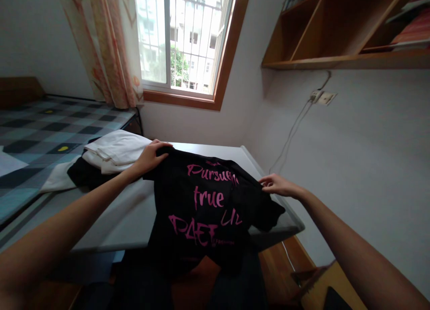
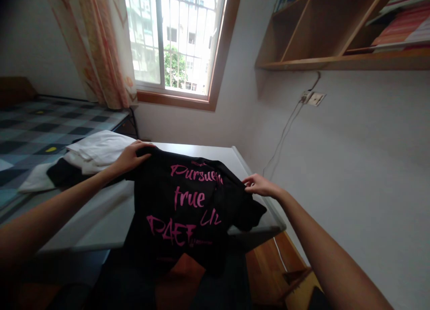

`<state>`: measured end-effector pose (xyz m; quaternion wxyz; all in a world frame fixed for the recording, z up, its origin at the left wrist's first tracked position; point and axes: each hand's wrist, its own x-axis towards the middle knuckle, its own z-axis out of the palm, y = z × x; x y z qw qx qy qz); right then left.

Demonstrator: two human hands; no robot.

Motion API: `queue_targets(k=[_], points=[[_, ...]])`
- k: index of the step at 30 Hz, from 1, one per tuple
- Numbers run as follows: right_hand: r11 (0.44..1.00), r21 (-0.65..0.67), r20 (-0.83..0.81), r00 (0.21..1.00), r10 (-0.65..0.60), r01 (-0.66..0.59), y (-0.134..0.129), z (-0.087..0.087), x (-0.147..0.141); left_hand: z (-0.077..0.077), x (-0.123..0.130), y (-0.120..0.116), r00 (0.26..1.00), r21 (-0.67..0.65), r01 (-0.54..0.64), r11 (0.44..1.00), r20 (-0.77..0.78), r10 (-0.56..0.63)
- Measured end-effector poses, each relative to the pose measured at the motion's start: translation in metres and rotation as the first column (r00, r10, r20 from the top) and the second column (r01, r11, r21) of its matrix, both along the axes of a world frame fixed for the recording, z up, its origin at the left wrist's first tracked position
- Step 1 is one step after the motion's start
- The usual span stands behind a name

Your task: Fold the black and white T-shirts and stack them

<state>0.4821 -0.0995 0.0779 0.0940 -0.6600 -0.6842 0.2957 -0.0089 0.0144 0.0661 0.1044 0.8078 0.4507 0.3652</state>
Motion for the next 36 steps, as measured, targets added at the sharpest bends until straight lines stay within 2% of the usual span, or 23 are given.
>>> queue_targets(k=[2, 4, 8, 11, 13, 15, 18, 23, 25, 28, 31, 33, 36], points=[[0.992, 0.111, 0.123, 0.99, -0.073, 0.06, 0.005, 0.005, 0.014, -0.002, -0.024, 0.003, 0.995, -0.017, -0.075, 0.997, -0.074, 0.073], [0.97, 0.206, 0.266, 0.947, -0.18, 0.126, 0.008, 0.002, 0.025, -0.01, -0.042, 0.005, 0.978, -0.087, -0.114, 0.99, -0.184, 0.096], [0.919, 0.331, 0.464, 0.811, -0.355, 0.213, 0.007, -0.014, 0.033, -0.028, -0.051, 0.001, 0.904, -0.266, -0.102, 0.959, -0.428, -0.023], [0.897, 0.413, 0.516, 0.77, -0.374, 0.159, 0.009, -0.019, 0.023, -0.031, -0.037, -0.004, 0.868, -0.165, -0.095, 0.982, -0.497, 0.0], [0.879, 0.467, 0.483, 0.806, -0.342, 0.093, 0.014, -0.017, 0.01, -0.029, -0.022, -0.004, 0.879, -0.067, -0.043, 0.997, -0.477, 0.006], [0.89, 0.455, 0.426, 0.87, -0.249, 0.032, 0.021, -0.015, -0.005, -0.027, -0.005, -0.002, 0.889, -0.034, 0.043, 0.998, -0.455, -0.054], [0.948, 0.316, 0.403, 0.909, -0.107, -0.029, 0.031, -0.014, -0.023, -0.027, 0.017, 0.005, 0.863, -0.069, 0.084, 0.994, -0.493, -0.107], [0.995, 0.101, 0.45, 0.892, -0.05, 0.004, 0.036, -0.019, -0.031, -0.028, 0.039, 0.02, 0.815, -0.265, -0.06, 0.963, -0.57, -0.106], [0.995, 0.088, 0.478, 0.875, -0.075, 0.037, 0.035, -0.018, -0.032, -0.025, 0.041, 0.026, 0.821, -0.313, -0.115, 0.943, -0.564, -0.087], [0.964, 0.247, 0.516, 0.829, -0.215, 0.097, 0.033, -0.009, -0.036, -0.014, 0.043, 0.031, 0.827, -0.363, -0.126, 0.923, -0.552, -0.105], [0.902, 0.384, 0.494, 0.781, -0.382, 0.198, 0.035, 0.006, -0.045, 0.002, 0.042, 0.033, 0.845, -0.512, -0.132, 0.848, -0.506, -0.174], [0.892, 0.363, 0.432, 0.8, -0.416, 0.267, 0.039, 0.016, -0.05, 0.012, 0.042, 0.033, 0.866, -0.554, -0.151, 0.819, -0.474, -0.161], [0.894, 0.277, 0.216, 0.883, -0.416, 0.354, 0.049, 0.028, -0.054, 0.028, 0.042, 0.032, 0.89, -0.416, -0.215, 0.884, -0.456, 0.002]])
